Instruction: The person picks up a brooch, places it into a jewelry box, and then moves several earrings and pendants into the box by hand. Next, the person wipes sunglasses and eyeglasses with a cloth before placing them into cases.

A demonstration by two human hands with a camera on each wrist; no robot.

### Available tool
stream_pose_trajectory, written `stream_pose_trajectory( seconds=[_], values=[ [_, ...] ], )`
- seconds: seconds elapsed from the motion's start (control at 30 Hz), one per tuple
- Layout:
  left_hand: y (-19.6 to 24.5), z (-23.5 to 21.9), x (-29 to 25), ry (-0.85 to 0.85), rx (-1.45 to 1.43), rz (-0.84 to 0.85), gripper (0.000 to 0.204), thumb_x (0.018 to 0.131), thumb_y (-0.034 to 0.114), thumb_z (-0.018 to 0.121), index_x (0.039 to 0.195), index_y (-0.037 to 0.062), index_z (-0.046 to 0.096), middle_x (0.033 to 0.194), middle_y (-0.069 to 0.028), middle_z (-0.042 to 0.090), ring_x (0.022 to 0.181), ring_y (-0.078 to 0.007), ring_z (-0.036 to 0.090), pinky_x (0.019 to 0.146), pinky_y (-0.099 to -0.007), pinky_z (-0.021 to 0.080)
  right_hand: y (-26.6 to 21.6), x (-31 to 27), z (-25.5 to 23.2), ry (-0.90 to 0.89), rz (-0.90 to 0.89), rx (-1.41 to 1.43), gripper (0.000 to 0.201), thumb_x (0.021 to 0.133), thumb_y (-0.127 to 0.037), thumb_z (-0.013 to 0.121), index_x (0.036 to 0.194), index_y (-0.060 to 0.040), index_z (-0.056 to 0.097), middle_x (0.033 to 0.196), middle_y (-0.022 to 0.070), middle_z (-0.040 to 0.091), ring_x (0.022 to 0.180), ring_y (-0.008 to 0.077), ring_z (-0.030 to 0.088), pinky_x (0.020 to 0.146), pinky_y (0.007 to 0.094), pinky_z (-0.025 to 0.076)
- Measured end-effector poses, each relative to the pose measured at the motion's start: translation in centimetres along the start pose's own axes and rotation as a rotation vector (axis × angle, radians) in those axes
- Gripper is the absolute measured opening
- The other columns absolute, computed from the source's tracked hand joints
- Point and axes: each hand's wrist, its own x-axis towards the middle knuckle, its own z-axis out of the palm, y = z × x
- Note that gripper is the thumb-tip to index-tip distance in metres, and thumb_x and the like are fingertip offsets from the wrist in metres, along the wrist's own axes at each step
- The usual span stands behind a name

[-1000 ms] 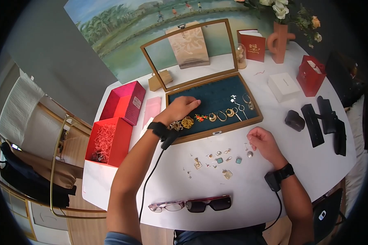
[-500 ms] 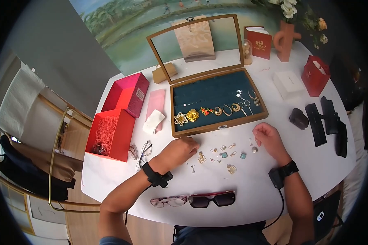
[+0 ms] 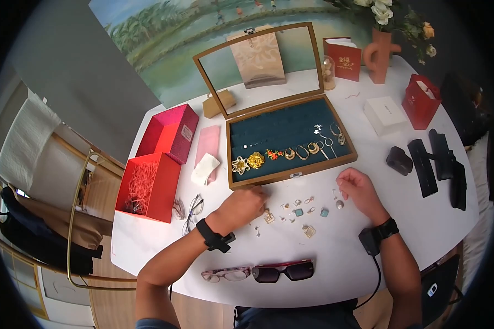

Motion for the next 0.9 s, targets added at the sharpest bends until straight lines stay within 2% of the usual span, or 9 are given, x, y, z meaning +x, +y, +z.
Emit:
stream_pose_trajectory(
  seconds=[0.07, 0.13, 0.17, 0.2, 0.27, 0.3, 0.37, 0.57, 0.9],
  values=[
    [-0.7, -1.3, 0.5, 0.008, -0.118, -0.036, 0.007, 0.079, 0.006, 0.065, 0.084, 0.0014, 0.063, 0.081, -0.0118, 0.062, 0.076, -0.0287, 0.064, 0.068, -0.0357, 0.053, 0.1, 0.0, -0.1, -0.001, 0.003, -0.003, 0.005, 0.096, -0.008, 0.060, 0.093, -0.0034, 0.060, 0.078, -0.0023, 0.057, 0.063, 0.0037, 0.049, 0.057, 0.0196, 0.043],
    [-1.7, -3.0, 1.4, 0.125, -0.265, -0.005, 0.013, 0.075, 0.002, 0.066, 0.088, 0.0023, 0.064, 0.081, -0.0114, 0.064, 0.074, -0.0256, 0.064, 0.067, -0.0329, 0.052, -0.1, -0.1, 0.1, 0.001, 0.005, -0.005, 0.006, 0.096, -0.008, 0.060, 0.093, -0.0034, 0.059, 0.077, -0.0024, 0.057, 0.062, 0.0035, 0.049, 0.057, 0.0197, 0.042],
    [-1.9, -4.6, 2.0, 0.094, -0.349, -0.115, 0.015, 0.077, 0.000, 0.066, 0.092, 0.0017, 0.066, 0.081, -0.0076, 0.066, 0.073, -0.0164, 0.064, 0.070, -0.0285, 0.052, 0.0, -0.1, 0.1, 0.000, 0.007, -0.004, 0.006, 0.096, -0.008, 0.060, 0.093, -0.0034, 0.059, 0.077, -0.0024, 0.057, 0.062, 0.0035, 0.049, 0.057, 0.0197, 0.042],
    [-2.8, -5.2, 3.0, 0.094, -0.349, -0.117, 0.015, 0.077, 0.000, 0.066, 0.092, 0.0017, 0.066, 0.081, -0.0076, 0.066, 0.073, -0.0164, 0.064, 0.070, -0.0285, 0.052, 0.1, 0.0, 0.1, 0.003, 0.011, -0.005, 0.005, 0.096, -0.008, 0.060, 0.093, -0.0035, 0.059, 0.077, -0.0025, 0.057, 0.062, 0.0036, 0.049, 0.057, 0.0199, 0.042],
    [-4.9, -6.0, 5.1, 0.111, -0.595, -0.263, 0.012, 0.081, 0.002, 0.066, 0.093, 0.0010, 0.066, 0.082, -0.0018, 0.066, 0.075, -0.0084, 0.062, 0.071, -0.0249, 0.051, 0.1, 0.1, 0.1, 0.008, 0.013, -0.006, 0.005, 0.096, -0.008, 0.060, 0.093, -0.0036, 0.060, 0.077, -0.0025, 0.057, 0.062, 0.0036, 0.049, 0.057, 0.0200, 0.042],
    [-6.2, -5.9, 6.4, 0.111, -0.595, -0.260, 0.012, 0.081, 0.002, 0.066, 0.093, 0.0010, 0.066, 0.082, -0.0018, 0.066, 0.075, -0.0084, 0.062, 0.071, -0.0249, 0.051, 0.0, 0.0, 0.1, 0.010, 0.018, -0.005, 0.005, 0.096, -0.008, 0.060, 0.093, -0.0037, 0.060, 0.077, -0.0026, 0.056, 0.062, 0.0036, 0.049, 0.057, 0.0200, 0.042],
    [-9.1, -4.7, 8.9, 0.101, -0.830, -0.246, 0.009, 0.085, 0.006, 0.067, 0.093, 0.0005, 0.066, 0.082, 0.0022, 0.065, 0.079, -0.0047, 0.059, 0.073, -0.0218, 0.049, -0.1, 0.0, 0.0, 0.015, 0.026, -0.005, 0.005, 0.096, -0.008, 0.060, 0.093, -0.0037, 0.060, 0.077, -0.0026, 0.056, 0.062, 0.0036, 0.049, 0.057, 0.0200, 0.042],
    [-12.4, -2.1, 12.8, 0.028, -0.851, -0.267, 0.008, 0.086, 0.004, 0.066, 0.094, 0.0012, 0.066, 0.084, 0.0021, 0.065, 0.080, -0.0059, 0.059, 0.077, -0.0213, 0.048, -0.5, 0.0, 0.0, 0.023, 0.058, -0.014, 0.005, 0.096, -0.008, 0.060, 0.093, -0.0036, 0.060, 0.077, -0.0026, 0.057, 0.062, 0.0037, 0.050, 0.057, 0.0198, 0.043],
    [-13.9, -0.5, 13.2, 0.016, -0.837, -0.260, 0.009, 0.083, -0.002, 0.065, 0.091, 0.0017, 0.068, 0.084, 0.0026, 0.064, 0.080, -0.0064, 0.059, 0.077, -0.0219, 0.048, -0.7, -0.2, 0.2, 0.028, 0.054, -0.040, 0.005, 0.096, -0.007, 0.059, 0.093, -0.0039, 0.060, 0.077, -0.0025, 0.057, 0.063, 0.0036, 0.050, 0.057, 0.0198, 0.043]
  ],
)
